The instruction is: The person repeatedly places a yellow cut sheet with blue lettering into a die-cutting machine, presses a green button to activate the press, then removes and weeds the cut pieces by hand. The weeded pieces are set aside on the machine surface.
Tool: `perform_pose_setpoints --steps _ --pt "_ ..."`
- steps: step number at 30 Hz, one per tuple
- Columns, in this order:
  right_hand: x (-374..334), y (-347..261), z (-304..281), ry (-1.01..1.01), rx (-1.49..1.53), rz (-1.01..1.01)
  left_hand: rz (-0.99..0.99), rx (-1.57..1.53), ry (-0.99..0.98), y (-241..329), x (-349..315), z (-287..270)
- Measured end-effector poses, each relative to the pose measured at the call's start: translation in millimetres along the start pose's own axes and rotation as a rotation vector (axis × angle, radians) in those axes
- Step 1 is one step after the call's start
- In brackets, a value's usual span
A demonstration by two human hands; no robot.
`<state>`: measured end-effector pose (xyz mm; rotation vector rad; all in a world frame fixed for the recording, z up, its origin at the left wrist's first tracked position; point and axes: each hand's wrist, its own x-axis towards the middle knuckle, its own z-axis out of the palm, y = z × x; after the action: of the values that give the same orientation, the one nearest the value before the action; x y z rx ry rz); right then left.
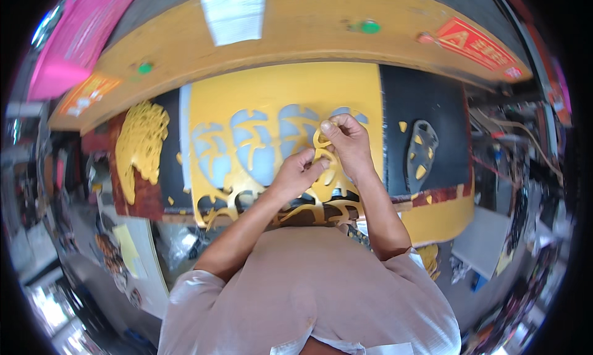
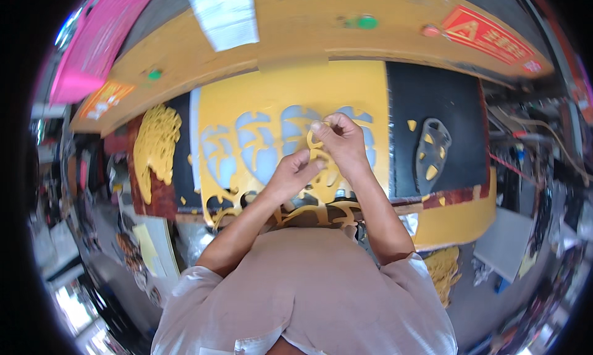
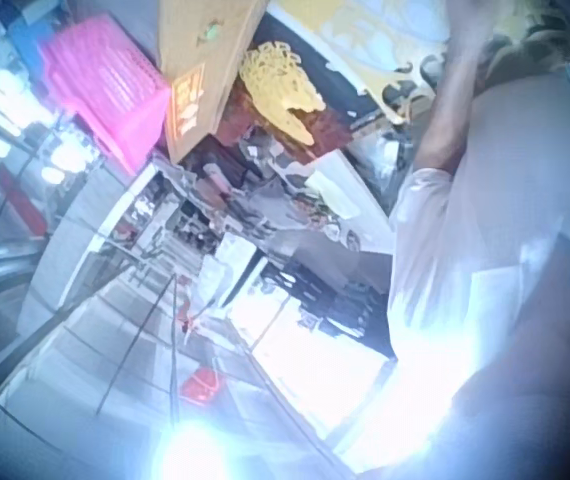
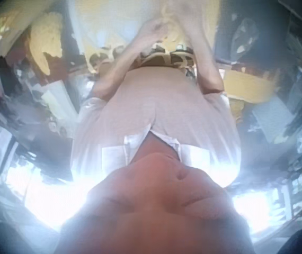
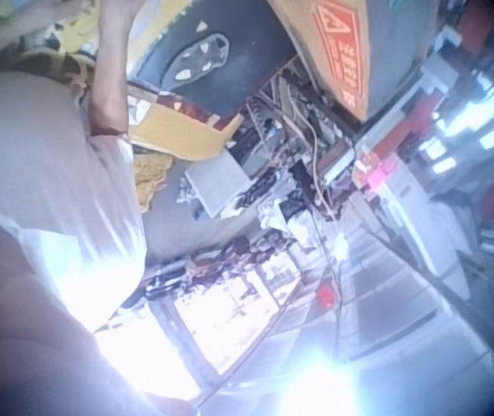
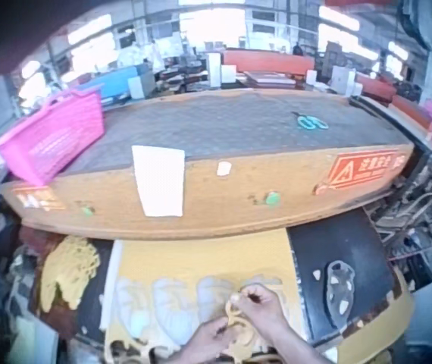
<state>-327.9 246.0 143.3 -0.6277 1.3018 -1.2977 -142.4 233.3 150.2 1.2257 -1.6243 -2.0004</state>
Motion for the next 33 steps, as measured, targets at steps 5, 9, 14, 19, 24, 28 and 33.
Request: perform_pose_setpoints --steps 5,9,14,19,24,28,33 --pt "8 -13 35 -0.568 -0.018 -0.037 0.049 -0.294 0.254 16 -65 -37" --pt "1 -23 58 -0.676 -0.071 0.075 -0.021 -0.287 0.254 27 -119 -89" --pt "-2 1 97 -0.459 -0.072 0.063 -0.113 -0.166 0.204 30 -162 -136" --pt "8 44 146 -0.143 0.031 0.066 -0.009 -0.238 0.182 25 -175 -193" --pt "-22 68 211 -0.139 -0.109 0.238 0.145 -0.532 0.193 13 -186 -249" --pt "-64 92 279 -0.54 0.572 0.432 0.148 -0.497 0.232 -1 -187 -270" --pt "-54 112 303 -0.219 0.332 0.299 0.029 -0.289 0.336 -12 -206 -303"
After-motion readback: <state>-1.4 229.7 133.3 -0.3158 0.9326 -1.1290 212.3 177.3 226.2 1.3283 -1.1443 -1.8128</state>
